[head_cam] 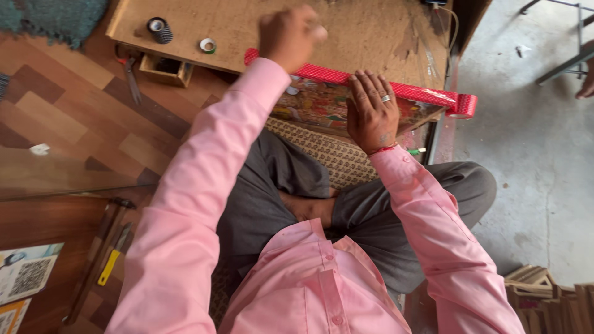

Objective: The person sits on a floor mat and applies a red polka-dotted adhesive tape to the edges of a framed picture of a Hindu deity. They unroll the tape, press it along each side, fold it around the corners, and smooth it down by hand, completing the border around the frame.

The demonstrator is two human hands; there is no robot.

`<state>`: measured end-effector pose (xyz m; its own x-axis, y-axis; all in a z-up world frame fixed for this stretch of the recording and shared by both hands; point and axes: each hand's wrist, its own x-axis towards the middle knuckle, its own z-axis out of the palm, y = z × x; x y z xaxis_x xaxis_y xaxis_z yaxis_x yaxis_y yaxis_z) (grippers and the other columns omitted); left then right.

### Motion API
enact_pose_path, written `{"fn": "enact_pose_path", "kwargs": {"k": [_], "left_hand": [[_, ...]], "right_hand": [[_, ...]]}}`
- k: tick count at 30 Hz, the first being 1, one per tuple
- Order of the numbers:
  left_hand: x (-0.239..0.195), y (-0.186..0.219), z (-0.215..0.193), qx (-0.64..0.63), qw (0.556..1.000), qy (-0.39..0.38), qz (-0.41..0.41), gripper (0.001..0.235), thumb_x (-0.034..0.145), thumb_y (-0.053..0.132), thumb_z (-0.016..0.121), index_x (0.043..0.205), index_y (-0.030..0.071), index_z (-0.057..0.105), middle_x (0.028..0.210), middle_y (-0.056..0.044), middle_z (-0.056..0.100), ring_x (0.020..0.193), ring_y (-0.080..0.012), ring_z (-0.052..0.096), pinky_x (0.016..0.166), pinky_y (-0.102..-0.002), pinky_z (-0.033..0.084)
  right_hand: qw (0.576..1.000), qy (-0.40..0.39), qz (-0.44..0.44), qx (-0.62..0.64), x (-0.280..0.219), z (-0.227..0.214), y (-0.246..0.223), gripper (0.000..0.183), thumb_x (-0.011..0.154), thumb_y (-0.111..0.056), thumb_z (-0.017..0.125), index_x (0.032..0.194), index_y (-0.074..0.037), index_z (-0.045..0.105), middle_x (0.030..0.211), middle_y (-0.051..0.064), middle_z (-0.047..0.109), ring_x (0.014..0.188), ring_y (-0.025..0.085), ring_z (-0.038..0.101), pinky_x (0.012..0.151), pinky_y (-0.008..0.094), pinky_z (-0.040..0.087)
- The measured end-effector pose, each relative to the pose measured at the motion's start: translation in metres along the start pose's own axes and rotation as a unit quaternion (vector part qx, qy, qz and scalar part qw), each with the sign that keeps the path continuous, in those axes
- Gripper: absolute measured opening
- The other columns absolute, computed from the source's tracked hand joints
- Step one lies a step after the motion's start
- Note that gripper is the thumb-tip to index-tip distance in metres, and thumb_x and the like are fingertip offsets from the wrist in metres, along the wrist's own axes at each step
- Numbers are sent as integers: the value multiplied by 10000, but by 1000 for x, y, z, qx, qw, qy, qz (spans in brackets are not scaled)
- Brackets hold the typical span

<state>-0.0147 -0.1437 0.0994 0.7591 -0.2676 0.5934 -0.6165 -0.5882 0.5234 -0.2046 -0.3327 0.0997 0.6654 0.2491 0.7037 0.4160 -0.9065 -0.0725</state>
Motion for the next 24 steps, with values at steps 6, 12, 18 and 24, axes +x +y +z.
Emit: {"fn": "enact_pose_path", "kwargs": {"k": [6, 12, 18, 24], "left_hand": [[-39, -89, -86, -235, 944, -61, -222, 419, 949, 439, 837, 829, 50, 739, 808, -57, 767, 722, -167, 732, 709, -354, 612], [-75, -72, -93, -366, 894, -87, -242, 254, 872, 294, 865, 935, 63, 781, 842, -15, 741, 714, -92, 628, 595, -230, 499], [-66, -47, -86, -339, 888, -1, -310, 149, 810, 208, 827, 796, 73, 767, 772, -20, 765, 640, -102, 666, 461, -227, 496], [-62, -40, -83, -419, 824, 10, -381, 122, 812, 120, 776, 745, 41, 712, 765, -69, 727, 586, -161, 643, 417, -290, 531]], "right_hand": [[1000, -14, 4, 7, -4, 0, 1, 417, 1012, -100, 700, 1405, 19, 627, 1452, 195, 626, 1401, 360, 561, 1219, 495, 391], [1000, -19, 17, 10, -5, 1, -2, 451, 996, -97, 707, 1427, -4, 612, 1458, 184, 625, 1408, 353, 554, 1235, 504, 377], [1000, -25, 19, 5, -5, 3, 0, 477, 984, -72, 690, 1447, -8, 600, 1467, 186, 615, 1417, 347, 549, 1239, 509, 368], [1000, -18, 17, 3, -9, 4, -1, 466, 981, -66, 683, 1437, -11, 603, 1462, 183, 617, 1408, 347, 558, 1234, 510, 377]]}}
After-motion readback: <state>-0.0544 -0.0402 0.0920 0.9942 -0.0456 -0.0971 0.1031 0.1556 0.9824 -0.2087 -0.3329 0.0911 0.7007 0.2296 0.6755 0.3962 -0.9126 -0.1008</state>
